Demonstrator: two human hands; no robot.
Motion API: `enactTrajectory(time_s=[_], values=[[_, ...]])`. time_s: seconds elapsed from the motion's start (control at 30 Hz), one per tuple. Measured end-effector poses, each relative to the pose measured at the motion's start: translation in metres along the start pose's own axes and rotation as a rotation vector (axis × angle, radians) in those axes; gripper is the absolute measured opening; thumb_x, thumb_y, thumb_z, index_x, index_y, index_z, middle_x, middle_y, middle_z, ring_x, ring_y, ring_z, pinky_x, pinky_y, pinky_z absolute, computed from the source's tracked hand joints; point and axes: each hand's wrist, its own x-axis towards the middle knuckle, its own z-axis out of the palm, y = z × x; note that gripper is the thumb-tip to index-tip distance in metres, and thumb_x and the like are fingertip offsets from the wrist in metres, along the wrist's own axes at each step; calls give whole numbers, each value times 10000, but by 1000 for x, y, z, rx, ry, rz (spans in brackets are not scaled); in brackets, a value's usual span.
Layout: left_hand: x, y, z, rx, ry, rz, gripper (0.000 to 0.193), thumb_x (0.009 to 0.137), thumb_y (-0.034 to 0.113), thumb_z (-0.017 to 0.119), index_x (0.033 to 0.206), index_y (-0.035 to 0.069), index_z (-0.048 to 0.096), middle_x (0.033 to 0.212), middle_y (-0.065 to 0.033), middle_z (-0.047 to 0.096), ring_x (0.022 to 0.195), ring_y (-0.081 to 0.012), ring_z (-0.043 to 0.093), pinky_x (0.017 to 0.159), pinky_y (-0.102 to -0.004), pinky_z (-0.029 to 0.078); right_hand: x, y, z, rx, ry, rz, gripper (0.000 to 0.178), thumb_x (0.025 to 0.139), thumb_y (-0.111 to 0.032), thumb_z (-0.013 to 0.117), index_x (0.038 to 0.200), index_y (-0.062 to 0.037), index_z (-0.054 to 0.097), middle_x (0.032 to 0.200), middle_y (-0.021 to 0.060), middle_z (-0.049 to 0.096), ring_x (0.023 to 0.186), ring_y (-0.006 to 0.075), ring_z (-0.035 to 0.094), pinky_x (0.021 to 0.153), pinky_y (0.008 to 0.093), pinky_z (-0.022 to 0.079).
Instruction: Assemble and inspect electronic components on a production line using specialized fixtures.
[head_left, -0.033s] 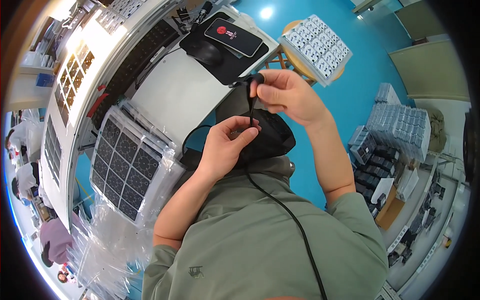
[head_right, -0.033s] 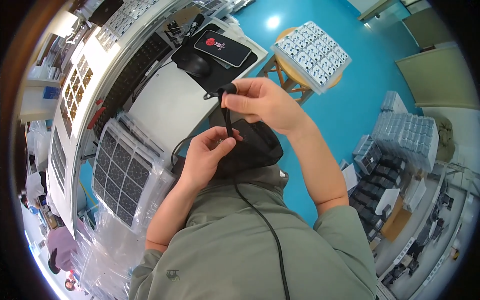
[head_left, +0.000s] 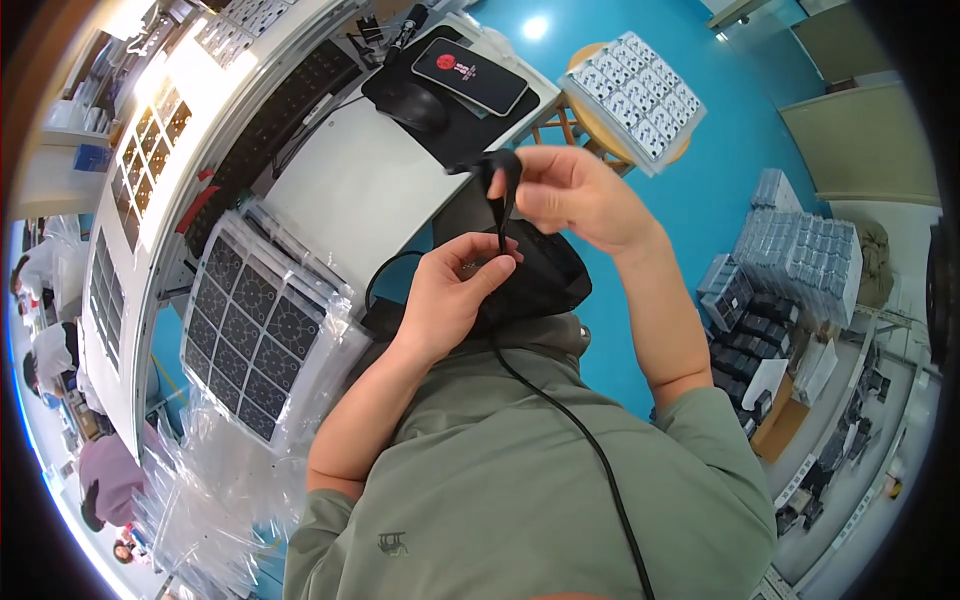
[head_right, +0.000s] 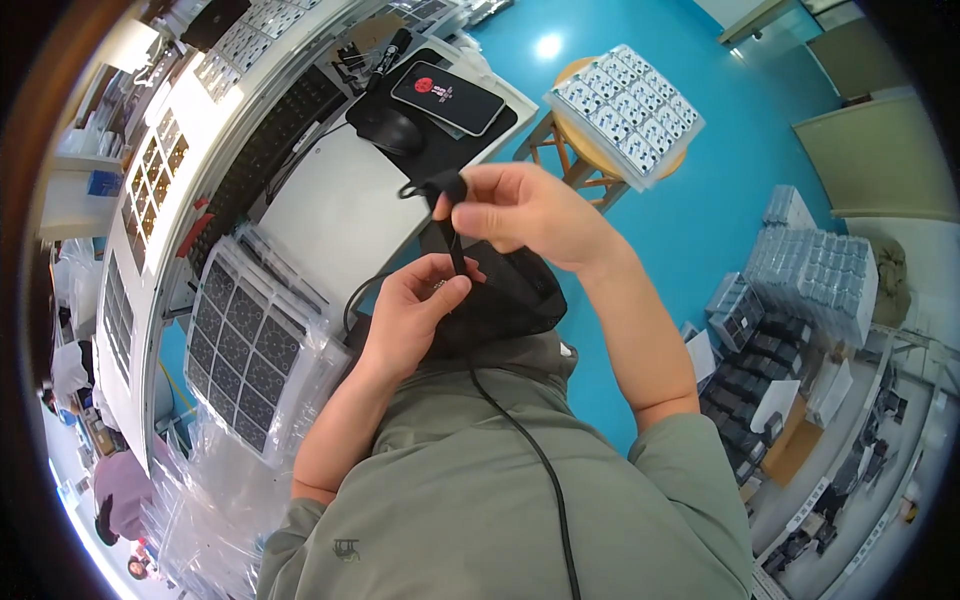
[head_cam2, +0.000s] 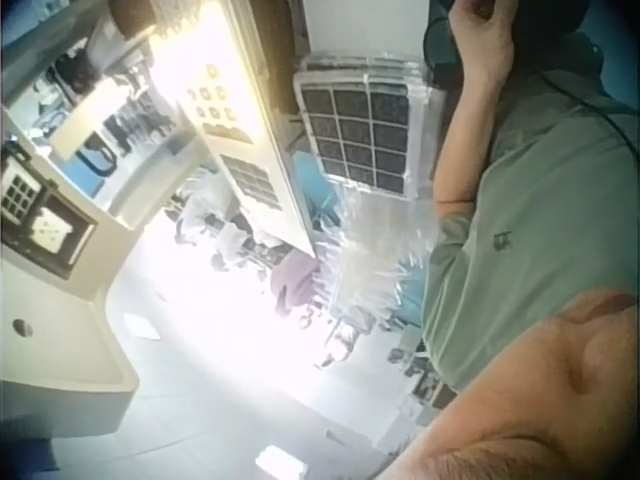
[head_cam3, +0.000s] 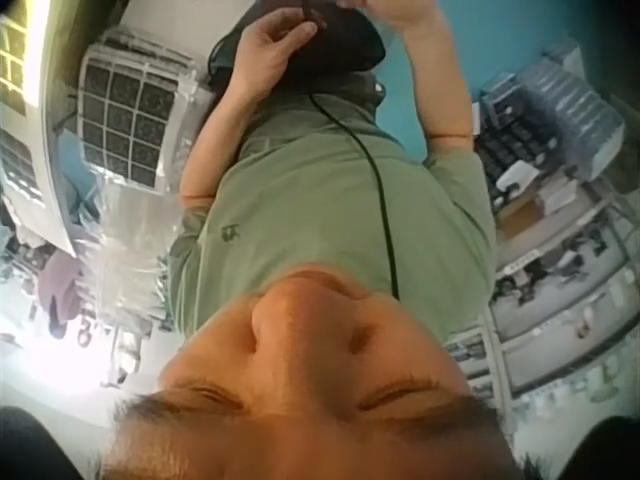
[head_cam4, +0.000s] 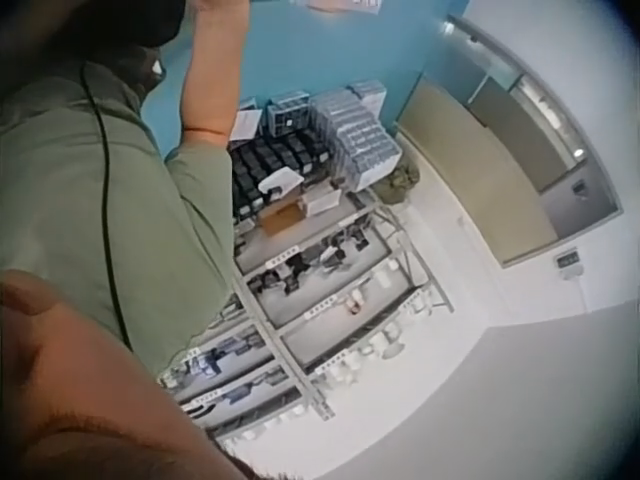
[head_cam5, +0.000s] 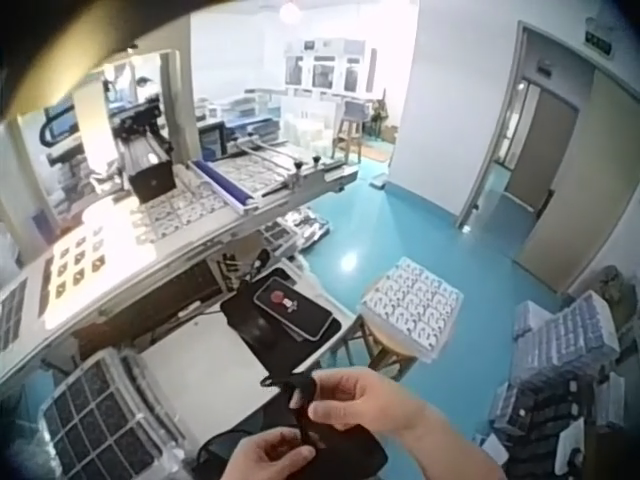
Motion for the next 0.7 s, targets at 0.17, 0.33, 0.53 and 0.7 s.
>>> enactTrajectory(time_s=[0.17,0.33,0.53,0.7], values=[[-1,-2,-7,15,9,-22,210,1074,190,761,1146,-7,755,1073,-18,781,995,-60,663,913,-259,527,-2,20,-11,-112,-163,236,125,1027,-131,791,1013,-26,725,942,-38,620,794,50,563,683,222,430],[0,1,-7,90,-42,-93,213,1067,200,771,1122,-4,751,1052,-4,768,986,-62,655,905,-261,523,1,33,-8,-115,-73,25,124,1052,-105,758,981,-15,711,983,-28,604,792,76,564,727,260,463],[0,-6,9,36,-74,-58,223,1055,181,768,1163,-13,748,1105,-9,765,1019,-72,657,951,-268,516,2,41,-15,115,63,-139,169,1089,-170,741,1038,-9,729,996,-21,620,847,77,562,745,253,462],[3,-10,16,204,-101,-90,302,1018,205,817,1153,-54,742,1069,-56,781,970,-91,691,886,-285,555,2,55,-25,360,208,-163,199,1100,-204,731,1099,-6,754,872,-34,598,769,83,510,702,258,428]])
